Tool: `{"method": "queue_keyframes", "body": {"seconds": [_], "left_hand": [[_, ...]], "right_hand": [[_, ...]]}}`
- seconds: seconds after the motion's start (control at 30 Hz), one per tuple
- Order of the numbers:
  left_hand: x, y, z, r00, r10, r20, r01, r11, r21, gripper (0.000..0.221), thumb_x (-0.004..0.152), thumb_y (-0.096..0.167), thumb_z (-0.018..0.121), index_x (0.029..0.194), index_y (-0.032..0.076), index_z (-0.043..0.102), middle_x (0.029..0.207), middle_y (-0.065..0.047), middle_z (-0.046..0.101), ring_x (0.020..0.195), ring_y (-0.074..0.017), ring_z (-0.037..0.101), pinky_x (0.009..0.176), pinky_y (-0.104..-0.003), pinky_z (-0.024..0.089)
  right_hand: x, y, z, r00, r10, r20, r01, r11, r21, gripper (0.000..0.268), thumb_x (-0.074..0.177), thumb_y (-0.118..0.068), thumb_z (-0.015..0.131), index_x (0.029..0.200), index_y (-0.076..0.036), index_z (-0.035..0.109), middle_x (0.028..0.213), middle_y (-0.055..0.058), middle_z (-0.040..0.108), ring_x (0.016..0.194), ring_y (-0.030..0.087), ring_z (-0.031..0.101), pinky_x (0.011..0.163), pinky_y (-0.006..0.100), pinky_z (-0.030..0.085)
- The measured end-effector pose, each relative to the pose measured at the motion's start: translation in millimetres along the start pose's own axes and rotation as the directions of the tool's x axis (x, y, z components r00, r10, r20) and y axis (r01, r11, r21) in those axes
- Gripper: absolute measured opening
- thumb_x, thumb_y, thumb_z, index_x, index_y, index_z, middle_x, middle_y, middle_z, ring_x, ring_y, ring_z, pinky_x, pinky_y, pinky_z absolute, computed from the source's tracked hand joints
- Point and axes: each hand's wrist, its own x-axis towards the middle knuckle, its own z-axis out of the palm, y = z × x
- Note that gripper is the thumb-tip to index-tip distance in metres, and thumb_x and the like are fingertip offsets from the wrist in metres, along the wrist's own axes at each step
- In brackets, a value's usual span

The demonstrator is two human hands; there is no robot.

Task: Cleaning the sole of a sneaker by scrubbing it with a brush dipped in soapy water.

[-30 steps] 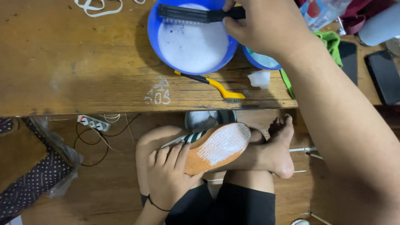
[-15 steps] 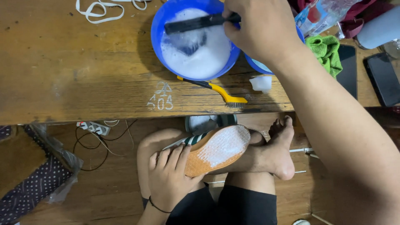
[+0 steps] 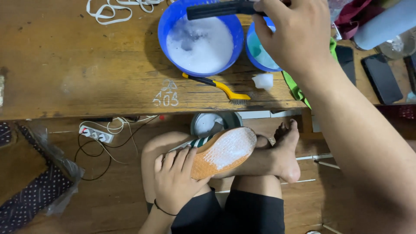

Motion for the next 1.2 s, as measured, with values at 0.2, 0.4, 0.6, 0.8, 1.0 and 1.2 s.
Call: {"method": "queue_keyframes", "body": {"seconds": [0.2,0.4,0.6,0.8,1.0,1.2], "left_hand": [[-6.1,4.9,3.1,1.0,0.011,-0.029,-0.011,1.0,0.011,0.078,0.08,0.08,0.087,0.131,0.021,0.084,0.128,0.005,0.082,0.112,-0.0229,0.07,0.105,-0.046,0.048],[-4.8,11.5,-4.3,0.999,0.028,-0.046,-0.026,0.999,0.043,0.075,0.084,0.079,0.084,0.129,0.02,0.082,0.12,0.005,0.079,0.105,-0.0232,0.068,0.099,-0.045,0.05],[-8.5,13.7,3.2,0.998,0.033,-0.055,-0.029,0.997,0.066,0.081,0.078,0.083,0.087,0.13,0.021,0.083,0.124,0.005,0.08,0.106,-0.0228,0.069,0.101,-0.044,0.049],[-5.7,16.1,6.4,0.998,0.059,-0.03,-0.056,0.995,0.081,0.078,0.078,0.083,0.086,0.127,0.021,0.082,0.119,0.005,0.079,0.104,-0.0229,0.068,0.1,-0.045,0.05],[-4.7,19.4,9.4,0.998,0.067,0.001,-0.067,0.993,0.1,0.081,0.076,0.083,0.085,0.13,0.023,0.082,0.124,0.006,0.079,0.107,-0.0224,0.068,0.102,-0.045,0.05],[0.5,24.3,4.1,0.995,0.081,-0.05,-0.077,0.993,0.085,0.075,0.084,0.083,0.082,0.127,0.02,0.082,0.119,0.005,0.079,0.107,-0.0211,0.069,0.102,-0.043,0.05]], "right_hand": [[-22.1,-2.6,-7.9,0.994,0.019,0.107,-0.025,0.998,0.054,0.018,0.117,-0.016,0.098,0.121,-0.01,0.081,0.109,0.011,0.06,0.082,0.032,0.06,0.064,0.046,0.048],[-28.1,-6.9,-2.6,0.977,0.113,0.182,-0.135,0.985,0.111,0.02,0.111,-0.018,0.095,0.12,-0.013,0.079,0.114,0.013,0.055,0.084,0.036,0.057,0.065,0.051,0.049],[-26.3,-2.9,-52.2,0.94,0.313,0.138,-0.341,0.895,0.286,0.018,0.118,-0.006,0.092,0.132,-0.003,0.08,0.136,0.02,0.068,0.118,0.043,0.068,0.079,0.053,0.056],[-61.8,5.3,-61.5,0.549,0.587,0.595,-0.757,0.651,0.056,0.018,0.115,-0.024,0.077,0.13,-0.013,0.079,0.119,0.02,0.063,0.089,0.034,0.065,0.08,0.055,0.062],[-83.2,2.2,-37.6,0.531,0.599,0.6,-0.741,0.671,-0.014,0.024,0.11,-0.028,0.071,0.13,-0.017,0.079,0.122,0.024,0.065,0.094,0.053,0.07,0.067,0.064,0.057],[-87.2,2.8,-15.5,0.621,0.554,0.554,-0.634,0.771,-0.06,0.014,0.105,-0.021,0.071,0.109,-0.019,0.084,0.11,0.016,0.065,0.072,0.043,0.068,0.045,0.055,0.053]]}}
